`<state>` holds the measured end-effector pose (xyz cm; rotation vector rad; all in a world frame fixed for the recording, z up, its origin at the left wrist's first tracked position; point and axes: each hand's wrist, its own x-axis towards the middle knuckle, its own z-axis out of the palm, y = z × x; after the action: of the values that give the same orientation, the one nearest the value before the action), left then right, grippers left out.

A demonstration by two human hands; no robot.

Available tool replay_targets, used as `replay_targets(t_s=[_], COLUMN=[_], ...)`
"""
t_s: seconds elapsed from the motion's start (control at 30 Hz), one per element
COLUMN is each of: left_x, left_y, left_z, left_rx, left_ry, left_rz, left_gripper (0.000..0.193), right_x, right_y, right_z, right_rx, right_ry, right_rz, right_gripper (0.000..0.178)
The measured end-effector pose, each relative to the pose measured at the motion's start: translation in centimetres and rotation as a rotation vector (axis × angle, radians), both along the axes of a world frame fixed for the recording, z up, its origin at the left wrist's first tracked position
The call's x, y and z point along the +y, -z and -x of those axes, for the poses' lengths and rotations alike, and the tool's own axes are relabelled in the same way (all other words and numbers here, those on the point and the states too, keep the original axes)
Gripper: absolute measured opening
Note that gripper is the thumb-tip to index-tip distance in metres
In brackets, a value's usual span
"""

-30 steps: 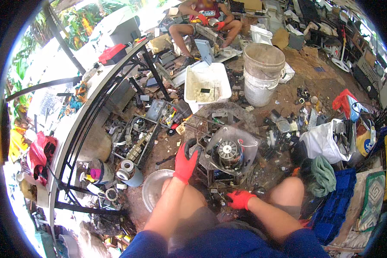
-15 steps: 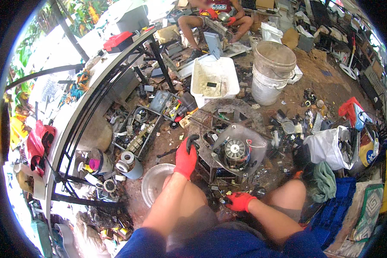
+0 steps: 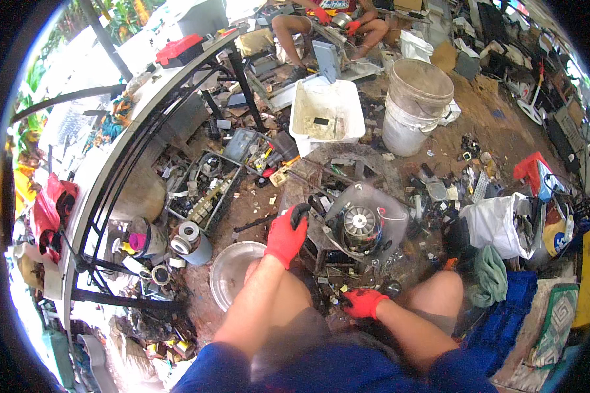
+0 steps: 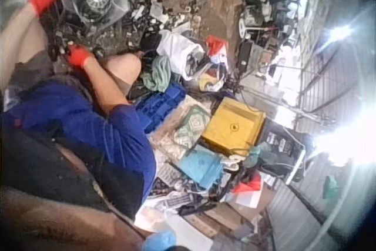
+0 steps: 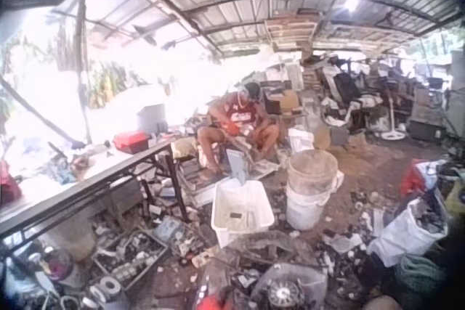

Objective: The person sits on the floor and uses a screwdriver to disassemble a motor or fan assembly. They remove screws, separate the housing, and manipulate internal components and wires.

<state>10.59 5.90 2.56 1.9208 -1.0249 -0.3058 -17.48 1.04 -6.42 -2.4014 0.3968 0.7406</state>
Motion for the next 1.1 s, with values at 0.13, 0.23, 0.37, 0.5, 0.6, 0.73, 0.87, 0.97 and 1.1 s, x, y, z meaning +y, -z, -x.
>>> replay_targets(t_s=[0.13, 0.23, 0.37, 0.5, 0.6, 0.73, 0.87, 0.97, 1.1], left_x=[0.4, 0.3, 0.2, 0.8, 0.5, 0.5, 0.5, 0.6, 0.7], left_y=[-1.2, -1.5, -2.2, -2.2, -2.2, -2.0, -2.6, -3.0, -3.1], left_z=[0.2, 0.3, 0.5, 0.5, 0.9, 1.1, 1.2, 0.9, 0.9], left_rx=[0.054, 0.024, 0.000, -0.025, -0.037, -0.030, 0.002, 0.034, 0.015], left_ry=[0.015, -0.018, 0.019, 0.009, -0.005, 0.006, 0.017, 0.051, 0.033], left_rz=[-0.109, -0.186, -0.217, -0.242, -0.262, -0.302, -0.290, -0.297, -0.291], left_gripper=[0.030, 0.031, 0.032, 0.039, 0.050, 0.054, 0.054, 0.054, 0.052], right_x=[0.3, 0.5, 0.4, 0.6, 0.6, 0.7, 0.6, 0.5, 0.6], right_y=[-0.6, -1.6, -1.4, -2.5, -2.3, -3.1, -3.6, -3.4, -2.9], right_z=[-0.5, -0.5, -0.4, -0.8, -0.6, -0.8, -0.9, -1.0, -0.9], right_rx=[0.024, 0.008, 0.033, -0.008, -0.005, 0.000, -0.018, -0.008, -0.004], right_ry=[-0.013, -0.002, 0.013, 0.062, 0.066, 0.080, 0.093, 0.104, 0.110], right_rz=[-0.025, 0.014, -0.005, -0.037, -0.049, -0.031, -0.044, -0.045, -0.033], right_gripper=[0.062, 0.063, 0.060, 0.059, 0.058, 0.055, 0.053, 0.052, 0.051])
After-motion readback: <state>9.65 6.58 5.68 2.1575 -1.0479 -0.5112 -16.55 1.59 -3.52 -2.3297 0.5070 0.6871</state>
